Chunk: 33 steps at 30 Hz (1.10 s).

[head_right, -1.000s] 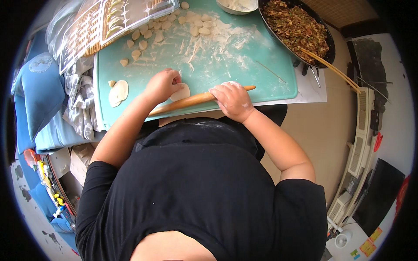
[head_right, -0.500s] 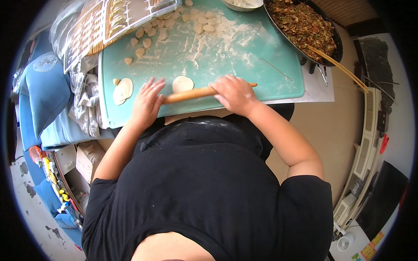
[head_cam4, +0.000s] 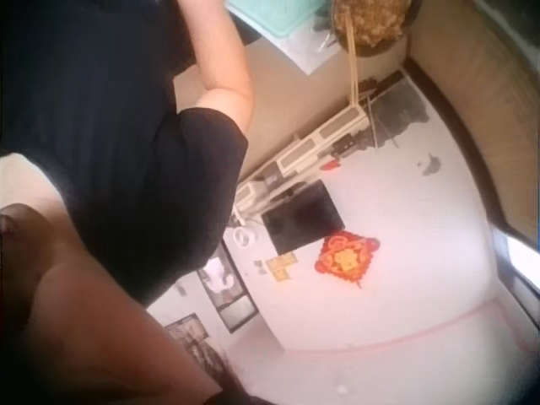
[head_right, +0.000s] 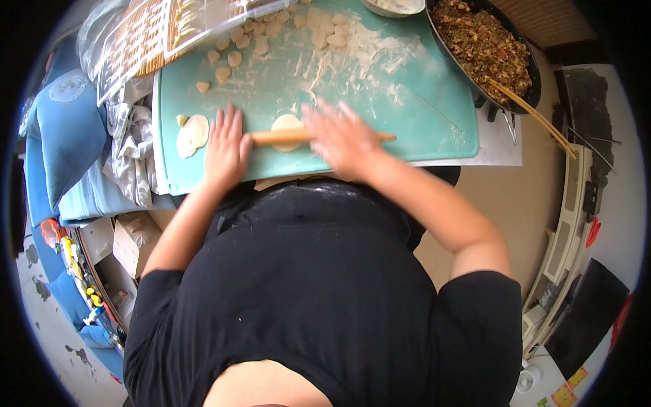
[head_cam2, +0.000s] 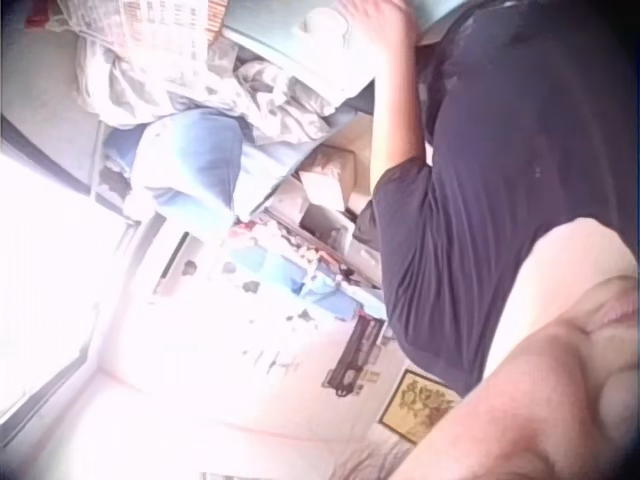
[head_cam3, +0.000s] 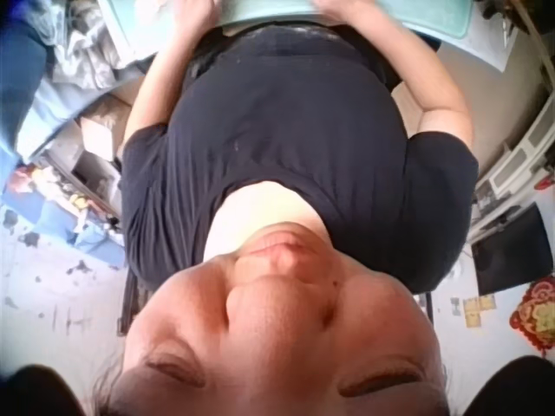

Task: The person cuts a long dough log into small pieces using a cleaver on a floured cutting board. They then roll each piece into a flat circular wrapper using a wooden rolling pin. The wrappers are placed in a stack on the board, and a tray of finished dumplings is visible nearby.

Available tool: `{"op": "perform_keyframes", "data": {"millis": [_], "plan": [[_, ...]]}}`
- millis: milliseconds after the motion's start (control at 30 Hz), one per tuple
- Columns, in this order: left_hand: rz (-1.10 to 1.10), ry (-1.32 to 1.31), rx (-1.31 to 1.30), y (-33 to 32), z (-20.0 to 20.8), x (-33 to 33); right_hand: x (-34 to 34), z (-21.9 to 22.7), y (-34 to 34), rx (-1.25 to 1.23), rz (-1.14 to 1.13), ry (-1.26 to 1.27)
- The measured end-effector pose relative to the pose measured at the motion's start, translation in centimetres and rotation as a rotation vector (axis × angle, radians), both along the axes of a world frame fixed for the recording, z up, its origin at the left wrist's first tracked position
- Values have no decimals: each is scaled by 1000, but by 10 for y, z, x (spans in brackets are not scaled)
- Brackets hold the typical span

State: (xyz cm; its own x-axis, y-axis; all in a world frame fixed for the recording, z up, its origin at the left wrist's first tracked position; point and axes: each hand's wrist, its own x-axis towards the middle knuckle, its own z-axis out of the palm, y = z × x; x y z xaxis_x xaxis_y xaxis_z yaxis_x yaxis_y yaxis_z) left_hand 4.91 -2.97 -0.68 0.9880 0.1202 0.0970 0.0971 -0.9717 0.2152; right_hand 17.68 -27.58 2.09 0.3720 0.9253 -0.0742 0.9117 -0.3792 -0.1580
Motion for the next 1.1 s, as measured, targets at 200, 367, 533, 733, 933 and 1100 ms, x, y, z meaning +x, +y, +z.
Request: {"op": "perform_keyframes", "data": {"millis": [200,367,533,733,933,1100], "plan": [[60,-55,83,10,2,46,43,-13,15,66,-295,-86],[3,68,37,-15,-2,-30,2,-11,-24,49,34,-61],[141,-52,95,8,3,48,52,0,19,49,-161,-52],[-113,34,2,-22,9,-24,9,-4,-36,-78,50,1],[128,-80,77,6,-1,45,44,7,8,-1,-96,-79],[-35,12,103,-16,5,6,24,-4,-26,-98,-39,-13]]}}
